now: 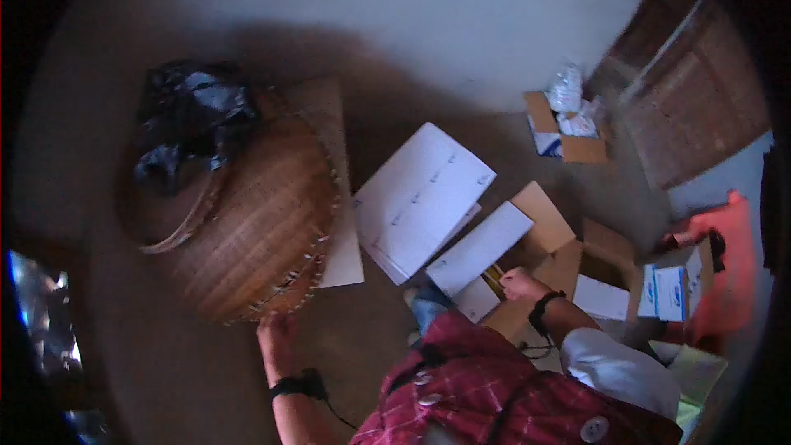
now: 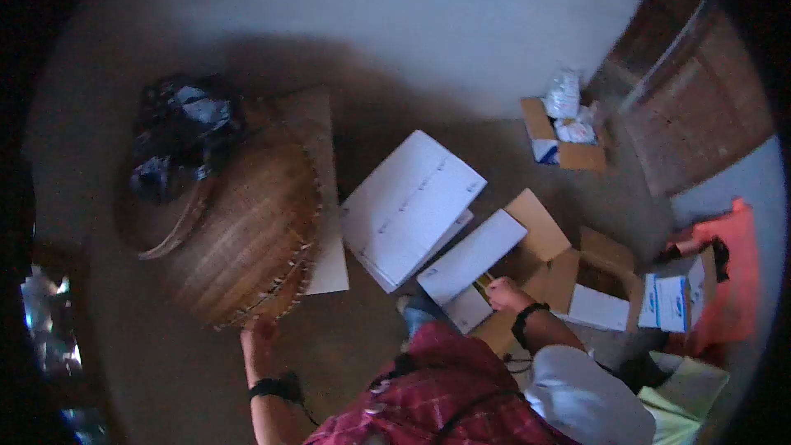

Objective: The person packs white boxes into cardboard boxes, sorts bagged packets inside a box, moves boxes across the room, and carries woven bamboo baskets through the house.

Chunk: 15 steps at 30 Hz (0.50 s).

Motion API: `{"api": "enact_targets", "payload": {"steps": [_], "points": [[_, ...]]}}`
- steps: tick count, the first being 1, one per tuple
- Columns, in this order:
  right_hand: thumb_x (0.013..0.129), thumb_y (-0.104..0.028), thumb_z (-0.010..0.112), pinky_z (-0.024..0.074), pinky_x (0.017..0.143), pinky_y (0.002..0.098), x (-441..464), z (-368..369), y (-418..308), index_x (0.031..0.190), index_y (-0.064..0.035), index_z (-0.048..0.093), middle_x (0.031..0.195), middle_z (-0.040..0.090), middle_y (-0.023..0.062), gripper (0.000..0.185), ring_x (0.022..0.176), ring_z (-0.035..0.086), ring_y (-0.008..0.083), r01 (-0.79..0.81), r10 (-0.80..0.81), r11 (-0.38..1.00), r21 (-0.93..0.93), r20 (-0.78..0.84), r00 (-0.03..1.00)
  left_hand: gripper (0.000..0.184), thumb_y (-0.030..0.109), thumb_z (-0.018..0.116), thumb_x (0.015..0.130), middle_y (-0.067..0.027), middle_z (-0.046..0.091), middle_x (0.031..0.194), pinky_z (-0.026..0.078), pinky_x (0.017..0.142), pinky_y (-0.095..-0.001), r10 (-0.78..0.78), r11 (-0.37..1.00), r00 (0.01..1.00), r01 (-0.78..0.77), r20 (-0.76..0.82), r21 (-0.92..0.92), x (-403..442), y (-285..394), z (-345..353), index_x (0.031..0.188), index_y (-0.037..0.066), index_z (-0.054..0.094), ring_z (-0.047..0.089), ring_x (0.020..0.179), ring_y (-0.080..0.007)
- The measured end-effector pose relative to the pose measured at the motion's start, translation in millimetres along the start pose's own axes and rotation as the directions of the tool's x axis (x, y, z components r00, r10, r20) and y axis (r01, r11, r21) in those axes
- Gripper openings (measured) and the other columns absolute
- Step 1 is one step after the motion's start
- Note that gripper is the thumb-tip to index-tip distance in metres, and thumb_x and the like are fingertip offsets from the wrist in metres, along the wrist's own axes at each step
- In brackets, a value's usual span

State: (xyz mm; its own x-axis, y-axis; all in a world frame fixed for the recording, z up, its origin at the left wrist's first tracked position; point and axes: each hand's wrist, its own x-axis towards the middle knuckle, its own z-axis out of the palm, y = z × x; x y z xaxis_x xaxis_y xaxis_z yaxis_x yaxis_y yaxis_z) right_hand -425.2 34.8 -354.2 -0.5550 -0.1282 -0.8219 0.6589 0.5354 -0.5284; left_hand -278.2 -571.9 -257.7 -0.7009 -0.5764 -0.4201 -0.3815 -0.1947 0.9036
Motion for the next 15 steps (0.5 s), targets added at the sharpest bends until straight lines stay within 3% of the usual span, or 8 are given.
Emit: {"api": "enact_targets", "payload": {"steps": [2,5,6,8,9,11,13,15], "points": [[0.084,-0.023,0.05,0.0478,0.044,0.0297,2,-1,-6,0.077,0.0011,0.059,0.062,0.058,0.01,0.027,0.048,0.057,0.0183,0.005,-0.007,0.999,-0.04,-0.06,0.998,0.03,0.025,0.053,0.085,-0.0094,0.058,0.087,0.047,0.067,-0.0336,0.136,0.988,0.99,-0.139,0.044,0.068,18,3,1,0.106,0.003,0.052,0.056,0.076,-0.0199],[0.084,-0.023,0.05,0.0479,0.045,0.0301,18,5,-37,0.08,0.0001,0.059,0.063,0.058,0.0091,0.025,0.049,0.058,0.0176,-0.067,0.064,0.991,-0.12,-0.035,0.997,0.038,0.032,0.053,0.086,-0.0071,0.052,0.102,0.046,0.074,-0.033,-0.241,0.868,0.967,0.177,-0.083,-0.465,47,25,-3,0.116,0.009,0.047,0.053,0.085,-0.0222],[0.084,-0.023,0.05,0.0479,0.045,0.0301,27,7,-53,0.08,0.0001,0.059,0.063,0.058,0.0091,0.025,0.049,0.058,0.0176,-0.066,0.062,0.99,-0.121,-0.043,0.997,0.038,0.032,0.053,0.086,-0.0071,0.052,0.102,0.046,0.074,-0.033,-0.24,0.865,0.968,0.178,-0.077,-0.469,51,34,1,0.116,0.009,0.047,0.053,0.085,-0.0222],[0.083,-0.021,0.051,0.0475,0.044,0.029,43,18,-87,0.082,-0.0011,0.059,0.064,0.059,0.0077,0.022,0.049,0.057,0.0167,0.067,-0.064,0.914,-0.4,0.022,0.998,0.053,0.039,0.058,0.082,-0.0086,0.05,0.105,0.045,0.072,-0.0374,-0.22,0.828,0.963,0.101,-0.155,-0.552,47,54,12,0.12,0.007,0.04,0.053,0.09,-0.0226],[0.083,-0.02,0.051,0.0471,0.044,0.0286,49,25,-107,0.082,-0.0019,0.059,0.064,0.059,0.0072,0.02,0.05,0.057,0.0159,0.114,-0.114,0.927,-0.357,0.021,0.993,0.053,0.039,0.058,0.082,-0.0086,0.05,0.105,0.045,0.072,-0.0374,-0.228,0.822,0.962,0.108,-0.15,-0.559,45,65,18,0.12,0.007,0.04,0.053,0.09,-0.0226],[0.083,-0.02,0.052,0.0466,0.045,0.0277,63,38,-150,0.081,-0.0032,0.059,0.064,0.059,0.0066,0.018,0.052,0.057,0.0143,0.195,-0.195,0.932,-0.305,0.032,0.98,0.059,0.043,0.059,0.081,-0.0077,0.047,0.11,0.042,0.078,-0.039,-0.083,0.841,0.984,-0.018,-0.161,-0.541,45,84,25,0.123,0.007,0.039,0.049,0.095,-0.022],[0.083,-0.02,0.051,0.0465,0.046,0.0273,67,61,-176,0.081,-0.0036,0.059,0.065,0.059,0.0066,0.018,0.053,0.057,0.0134,0.214,-0.211,0.934,-0.286,0.042,0.977,0.053,0.04,0.055,0.084,-0.008,0.046,0.116,0.041,0.082,-0.0372,-0.092,0.833,0.986,0.001,-0.136,-0.554,69,73,7,0.123,0.008,0.041,0.048,0.1,-0.0225],[0.084,-0.022,0.051,0.0469,0.048,0.0272,68,68,-204,0.082,-0.0044,0.059,0.066,0.059,0.006,0.019,0.055,0.057,0.0125,0.241,-0.24,0.97,-0.047,0.021,0.971,0.048,0.038,0.051,0.087,-0.0082,0.045,0.121,0.041,0.086,-0.0355,-0.099,0.803,0.988,0.011,-0.116,-0.595,82,69,5,0.123,0.009,0.042,0.048,0.104,-0.023]]}}
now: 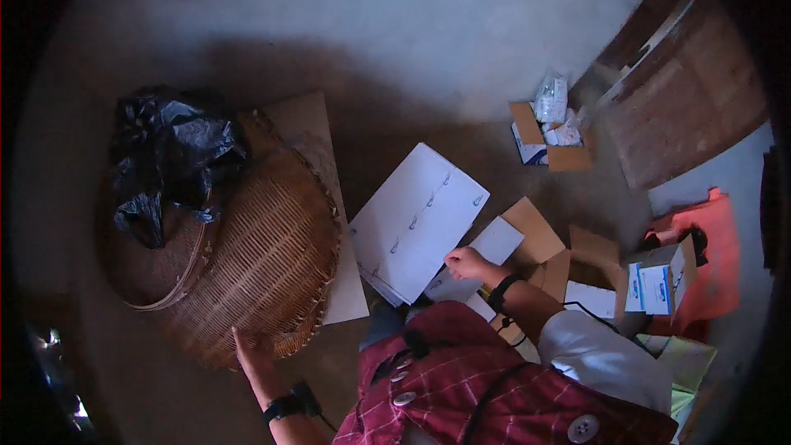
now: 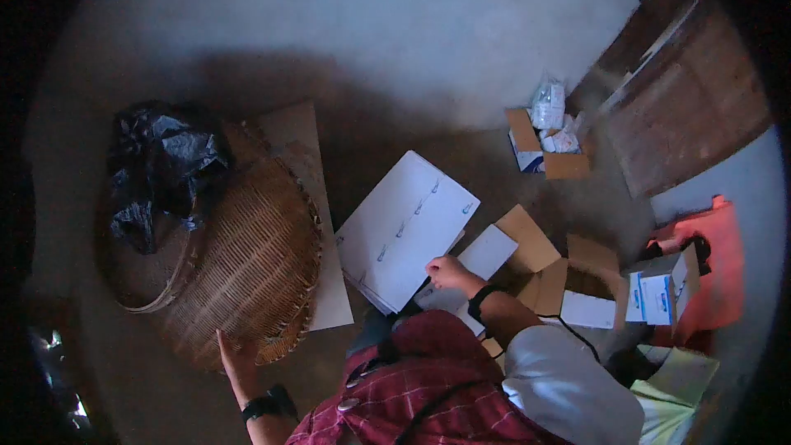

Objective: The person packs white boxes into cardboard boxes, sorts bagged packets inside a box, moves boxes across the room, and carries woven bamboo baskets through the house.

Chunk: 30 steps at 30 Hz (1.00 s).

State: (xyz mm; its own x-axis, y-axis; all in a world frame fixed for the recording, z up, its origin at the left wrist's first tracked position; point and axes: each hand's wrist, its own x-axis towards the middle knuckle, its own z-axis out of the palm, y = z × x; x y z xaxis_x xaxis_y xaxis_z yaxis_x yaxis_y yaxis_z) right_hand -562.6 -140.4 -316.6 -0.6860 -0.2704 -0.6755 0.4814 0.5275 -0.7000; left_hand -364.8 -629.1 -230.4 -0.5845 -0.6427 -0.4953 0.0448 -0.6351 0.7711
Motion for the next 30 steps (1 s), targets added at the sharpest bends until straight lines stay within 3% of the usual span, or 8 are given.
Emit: {"api": "enact_targets", "payload": {"steps": [6,7,10,12,22,25,27,30], "points": [[0.085,-0.024,0.051,0.0468,0.048,0.0264,-7,14,0,0.078,-0.0035,0.058,0.063,0.058,0.0052,0.022,0.054,0.057,0.0122,-0.006,0.023,0.963,-0.27,0.061,0.998,0.042,0.033,0.05,0.088,-0.0102,0.051,0.112,0.041,0.088,-0.0351,-0.1,0.991,0.994,0.103,-0.043,0.079,-4,10,-10,0.118,0.004,0.045,0.048,0.103,-0.023],[0.084,-0.023,0.051,0.0468,0.048,0.0271,-9,10,7,0.077,-0.0033,0.058,0.062,0.058,0.0054,0.022,0.053,0.057,0.0125,-0.036,0.066,0.945,-0.325,0.084,0.994,0.048,0.035,0.056,0.083,-0.0089,0.049,0.116,0.041,0.083,-0.0353,0.152,0.773,0.984,-0.176,0.091,0.609,15,-4,-42,0.12,0.007,0.044,0.048,0.103,-0.0248],[0.083,-0.02,0.05,0.0459,0.047,0.0284,-30,3,-9,0.073,-0.0018,0.058,0.06,0.057,0.0067,0.022,0.05,0.056,0.0139,-0.083,0.098,0.936,-0.343,0.027,0.995,0.053,0.033,0.062,0.078,-0.0075,0.049,0.114,0.041,0.07,-0.0322,0.341,0.373,0.85,-0.515,0.402,0.772,29,-15,-38,0.122,0.01,0.042,0.051,0.094,-0.0225],[0.082,-0.018,0.048,0.0449,0.047,0.0289,-50,-5,-20,0.07,-0.0006,0.058,0.058,0.057,0.0079,0.023,0.049,0.055,0.015,-0.107,0.1,0.943,-0.314,-0.036,0.994,0.055,0.032,0.062,0.078,-0.0079,0.048,0.114,0.042,0.069,-0.033,-0.06,0.982,0.962,0.104,-0.266,0.155,9,-3,-12,0.122,0.009,0.039,0.05,0.091,-0.0203],[0.083,-0.019,0.047,0.0468,0.049,0.0291,-133,-47,35,0.073,-0.0029,0.059,0.061,0.058,0.0066,0.023,0.054,0.058,0.0146,-0.134,0.034,0.875,-0.465,-0.217,0.976,0.048,0.023,0.056,0.083,-0.0098,0.045,0.109,0.043,0.071,-0.0305,-0.053,0.985,0.988,0.075,-0.144,0.157,-11,13,6,0.122,0.005,0.035,0.049,0.089,-0.019],[0.081,-0.018,0.049,0.0468,0.045,0.0328,-188,-52,89,0.068,-0.0028,0.056,0.057,0.056,0.0069,0.021,0.051,0.058,0.0165,-0.007,-0.061,0.796,-0.605,-0.091,0.994,0.042,0.023,0.057,0.082,-0.0086,0.047,0.116,0.045,0.073,-0.0332,0.078,0.848,0.994,-0.104,0.07,0.519,3,0,-23,0.119,0.008,0.042,0.052,0.096,-0.0221],[0.08,-0.014,0.05,0.0476,0.044,0.0325,-227,-42,106,0.068,-0.0025,0.056,0.059,0.057,0.0081,0.017,0.051,0.059,0.0165,-0.347,0.345,0.937,0.042,-0.266,0.9,0.048,0.021,0.052,0.085,-0.0116,0.046,0.109,0.044,0.073,-0.0283,-0.083,0.975,0.994,0.094,-0.065,0.2,-8,10,-3,0.126,0.006,0.033,0.049,0.093,-0.0202],[0.082,-0.015,0.05,0.0496,0.046,0.0336,-264,-46,194,0.073,-0.0008,0.058,0.065,0.06,0.0113,0.018,0.053,0.06,0.0195,-0.292,0.249,0.897,-0.333,-0.165,0.954,0.051,0.02,0.052,0.086,-0.0125,0.045,0.11,0.044,0.073,-0.0283,-0.121,0.967,0.987,0.141,-0.106,0.211,7,0,-28,0.13,0.007,0.029,0.048,0.093,-0.0207]]}}
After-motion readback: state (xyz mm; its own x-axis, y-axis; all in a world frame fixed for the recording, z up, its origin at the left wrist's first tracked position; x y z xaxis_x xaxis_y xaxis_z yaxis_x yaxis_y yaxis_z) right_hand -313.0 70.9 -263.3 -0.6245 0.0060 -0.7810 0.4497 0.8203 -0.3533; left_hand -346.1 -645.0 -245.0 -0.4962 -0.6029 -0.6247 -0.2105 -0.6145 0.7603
